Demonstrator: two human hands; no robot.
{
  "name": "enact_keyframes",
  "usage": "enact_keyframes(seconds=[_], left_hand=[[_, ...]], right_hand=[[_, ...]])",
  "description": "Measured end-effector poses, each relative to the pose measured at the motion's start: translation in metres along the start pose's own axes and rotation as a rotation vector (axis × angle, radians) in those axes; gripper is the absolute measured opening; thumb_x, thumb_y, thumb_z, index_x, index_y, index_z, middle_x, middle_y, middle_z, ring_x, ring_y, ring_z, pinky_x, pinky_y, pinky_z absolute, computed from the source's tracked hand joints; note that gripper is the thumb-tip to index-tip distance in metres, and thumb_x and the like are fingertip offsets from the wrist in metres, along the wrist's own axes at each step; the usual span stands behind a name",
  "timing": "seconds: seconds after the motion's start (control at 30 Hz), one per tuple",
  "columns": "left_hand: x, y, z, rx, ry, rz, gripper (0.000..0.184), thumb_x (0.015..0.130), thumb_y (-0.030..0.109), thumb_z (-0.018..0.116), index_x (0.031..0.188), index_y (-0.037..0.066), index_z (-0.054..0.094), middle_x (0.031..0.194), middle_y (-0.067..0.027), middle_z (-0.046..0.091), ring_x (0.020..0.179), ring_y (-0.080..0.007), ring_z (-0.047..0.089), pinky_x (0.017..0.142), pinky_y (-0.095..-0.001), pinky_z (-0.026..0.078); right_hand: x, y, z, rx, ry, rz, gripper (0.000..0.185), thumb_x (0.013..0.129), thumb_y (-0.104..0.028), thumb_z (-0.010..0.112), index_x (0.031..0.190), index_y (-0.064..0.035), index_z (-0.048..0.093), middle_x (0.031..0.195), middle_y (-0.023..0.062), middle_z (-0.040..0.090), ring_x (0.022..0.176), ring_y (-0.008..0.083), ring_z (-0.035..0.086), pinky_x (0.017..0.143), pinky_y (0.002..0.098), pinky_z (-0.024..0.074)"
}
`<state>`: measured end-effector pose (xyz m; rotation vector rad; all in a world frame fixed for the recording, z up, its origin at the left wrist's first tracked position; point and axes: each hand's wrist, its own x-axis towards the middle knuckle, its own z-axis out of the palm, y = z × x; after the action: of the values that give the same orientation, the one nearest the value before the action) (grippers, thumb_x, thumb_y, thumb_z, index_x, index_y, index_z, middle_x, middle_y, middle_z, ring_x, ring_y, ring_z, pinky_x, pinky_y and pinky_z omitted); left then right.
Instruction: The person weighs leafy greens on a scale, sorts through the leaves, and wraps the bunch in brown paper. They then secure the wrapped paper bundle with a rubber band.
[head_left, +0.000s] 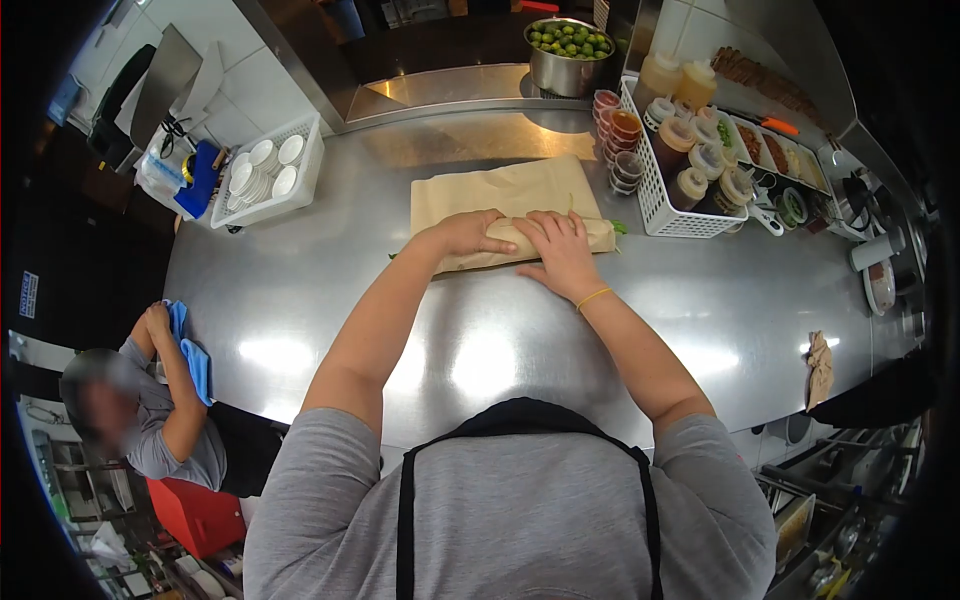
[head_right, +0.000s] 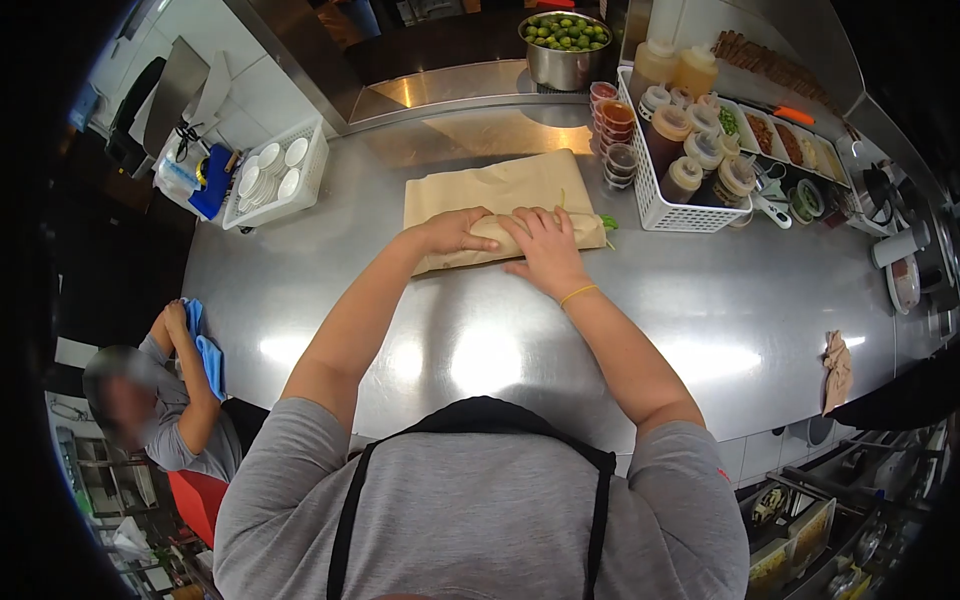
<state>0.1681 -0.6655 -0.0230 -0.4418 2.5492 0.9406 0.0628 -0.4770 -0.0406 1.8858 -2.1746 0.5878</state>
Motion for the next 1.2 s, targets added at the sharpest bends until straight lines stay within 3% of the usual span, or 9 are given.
enact_keyframes(seconds=[0.27,0.33,0.37,0.4,0.6,0.7,0.77,1.0,1.2], left_hand=[[-0.014,0.012,0.019,0.244,0.662,0.105,0.063,0.074,0.053,0.062,0.122,0.014,0.050,0.110,-0.0096,0.049,0.108,-0.0270,0.046,0.093,-0.0412,0.037],[-0.023,0.028,0.037,0.444,0.634,-0.016,0.061,0.075,0.049,0.061,0.124,0.017,0.047,0.114,-0.0100,0.047,0.110,-0.0263,0.043,0.093,-0.0446,0.036],[-0.022,0.016,0.059,0.720,0.925,0.115,0.066,0.074,0.052,0.059,0.128,0.019,0.043,0.111,-0.0103,0.047,0.106,-0.0261,0.045,0.090,-0.0476,0.036],[-0.022,0.014,0.064,0.730,0.950,0.110,0.066,0.074,0.052,0.059,0.128,0.019,0.043,0.111,-0.0103,0.047,0.106,-0.0261,0.045,0.090,-0.0476,0.036],[-0.020,0.014,0.045,0.572,0.791,0.028,0.077,0.070,0.061,0.057,0.129,0.015,0.041,0.103,-0.0110,0.049,0.100,-0.0269,0.049,0.084,-0.0480,0.040],[-0.020,0.016,0.039,0.468,0.705,-0.049,0.076,0.067,0.063,0.059,0.123,0.013,0.045,0.103,-0.0120,0.050,0.098,-0.0274,0.052,0.080,-0.0435,0.042],[-0.016,0.015,0.036,0.514,0.703,-0.072,0.073,0.066,0.064,0.060,0.115,0.011,0.049,0.099,-0.0124,0.052,0.096,-0.0278,0.053,0.079,-0.0414,0.043],[-0.028,-0.004,0.016,0.507,0.640,0.021,0.075,0.062,0.061,0.066,0.116,0.011,0.050,0.100,-0.0104,0.054,0.095,-0.0279,0.054,0.083,-0.0426,0.040],[-0.062,-0.037,0.018,0.671,0.788,-0.097,0.075,0.059,0.056,0.071,0.115,0.010,0.050,0.100,-0.0091,0.056,0.097,-0.0257,0.054,0.082,-0.0407,0.039]], right_hand=[[0.028,0.018,0.006,0.107,-0.177,0.052,0.053,0.071,-0.045,0.065,0.117,-0.0216,0.053,0.108,0.0046,0.053,0.107,0.0222,0.048,0.095,0.0423,0.0302],[0.039,0.025,0.005,0.112,-0.323,0.117,0.057,0.072,-0.053,0.062,0.117,-0.0200,0.053,0.109,0.0068,0.054,0.109,0.0239,0.048,0.094,0.0436,0.0314],[0.046,0.029,0.002,0.098,-0.305,0.101,0.057,0.072,-0.053,0.062,0.117,-0.0200,0.053,0.109,0.0068,0.054,0.109,0.0239,0.048,0.094,0.0436,0.0314],[0.047,0.028,-0.001,0.110,-0.370,0.106,0.059,0.071,-0.055,0.061,0.118,-0.0192,0.053,0.111,0.0076,0.054,0.109,0.0245,0.048,0.093,0.0444,0.0319],[0.061,0.027,-0.003,0.127,-0.544,0.169,0.061,0.071,-0.055,0.062,0.118,-0.0183,0.054,0.116,0.0073,0.053,0.113,0.0241,0.047,0.093,0.0454,0.0326],[0.039,0.024,0.005,0.152,-0.337,0.117,0.064,0.072,-0.053,0.062,0.125,-0.0199,0.048,0.118,0.0086,0.051,0.114,0.0251,0.045,0.098,0.0503,0.0268],[0.028,0.015,0.006,-0.028,0.021,-0.004,0.065,0.073,-0.051,0.062,0.127,-0.0209,0.045,0.120,0.0058,0.049,0.115,0.0214,0.042,0.100,0.0507,0.0243],[0.027,0.015,0.005,-0.004,-0.039,0.048,0.057,0.075,-0.044,0.062,0.127,-0.0251,0.045,0.115,0.0012,0.050,0.111,0.0187,0.044,0.101,0.0509,0.0235],[0.026,0.017,0.009,0.052,-0.079,0.103,0.055,0.076,-0.045,0.060,0.126,-0.0267,0.046,0.112,0.0010,0.051,0.110,0.0190,0.044,0.101,0.0509,0.0229]])
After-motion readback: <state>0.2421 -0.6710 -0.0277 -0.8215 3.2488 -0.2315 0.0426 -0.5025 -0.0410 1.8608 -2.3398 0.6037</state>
